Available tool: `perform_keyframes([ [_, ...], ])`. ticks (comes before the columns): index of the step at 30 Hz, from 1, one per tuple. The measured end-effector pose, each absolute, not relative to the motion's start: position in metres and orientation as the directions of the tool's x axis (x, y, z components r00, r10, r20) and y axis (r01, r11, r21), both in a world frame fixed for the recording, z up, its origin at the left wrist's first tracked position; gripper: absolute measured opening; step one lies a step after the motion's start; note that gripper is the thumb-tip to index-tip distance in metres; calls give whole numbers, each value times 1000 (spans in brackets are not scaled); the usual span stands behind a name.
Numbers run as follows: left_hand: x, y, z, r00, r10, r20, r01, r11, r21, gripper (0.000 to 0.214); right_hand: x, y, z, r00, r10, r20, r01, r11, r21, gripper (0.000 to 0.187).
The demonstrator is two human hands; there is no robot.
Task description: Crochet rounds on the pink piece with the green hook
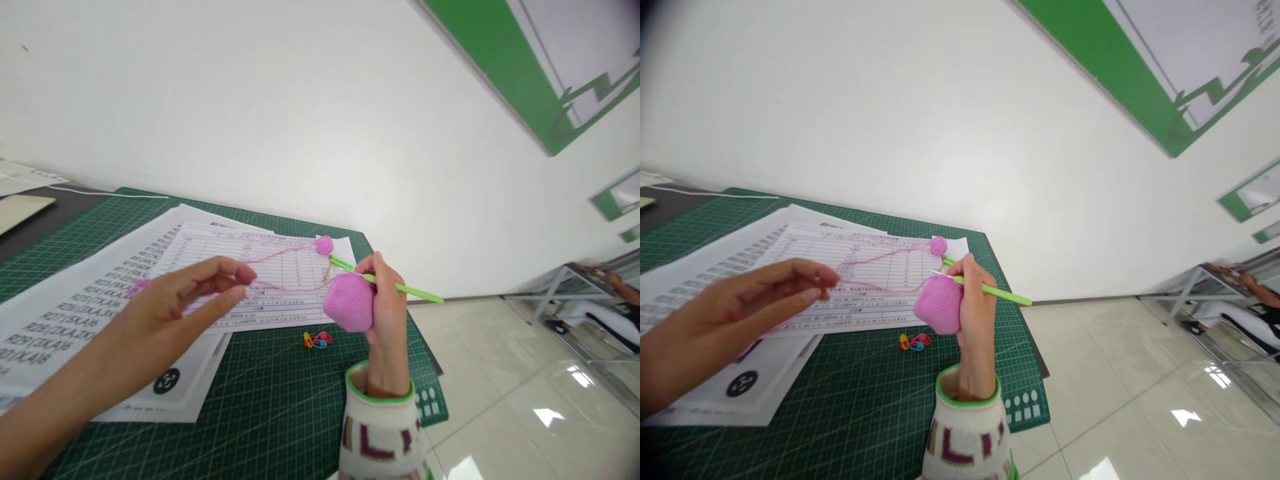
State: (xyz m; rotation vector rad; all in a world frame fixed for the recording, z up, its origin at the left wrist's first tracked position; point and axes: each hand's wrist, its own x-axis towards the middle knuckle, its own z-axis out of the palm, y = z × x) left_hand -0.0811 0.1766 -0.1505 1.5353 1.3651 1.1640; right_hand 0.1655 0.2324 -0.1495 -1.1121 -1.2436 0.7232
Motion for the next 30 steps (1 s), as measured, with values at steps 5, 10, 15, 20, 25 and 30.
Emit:
perform_keyframes([
  [5, -65, 165, -151, 301, 950, -80, 12, 80, 997, 32, 141, 221, -151, 63, 943, 327, -22, 329, -944, 46],
  [10, -44, 166, -149, 169, 979, -112, -356, 167, 920, 27, 120, 212, -158, -10, 954, 300, -103, 298, -949, 45],
  [15, -42, 172, -146, 138, 975, -174, -632, 222, 743, 23, 106, 200, -164, -110, 953, 283, -146, 267, -953, 45],
  [20, -59, 174, -148, 36, 989, -143, -730, 124, 672, 39, 101, 194, -163, -207, 933, 295, -133, 272, -953, 45],
  [25, -63, 172, -150, -81, 996, -45, -580, -10, 814, 34, 104, 196, -163, -179, 932, 316, -119, 299, -947, 44],
  [30, -48, 161, -149, -108, 980, 166, -132, -180, 975, 23, 109, 197, -163, -132, 926, 355, -114, 341, -933, 43],
])
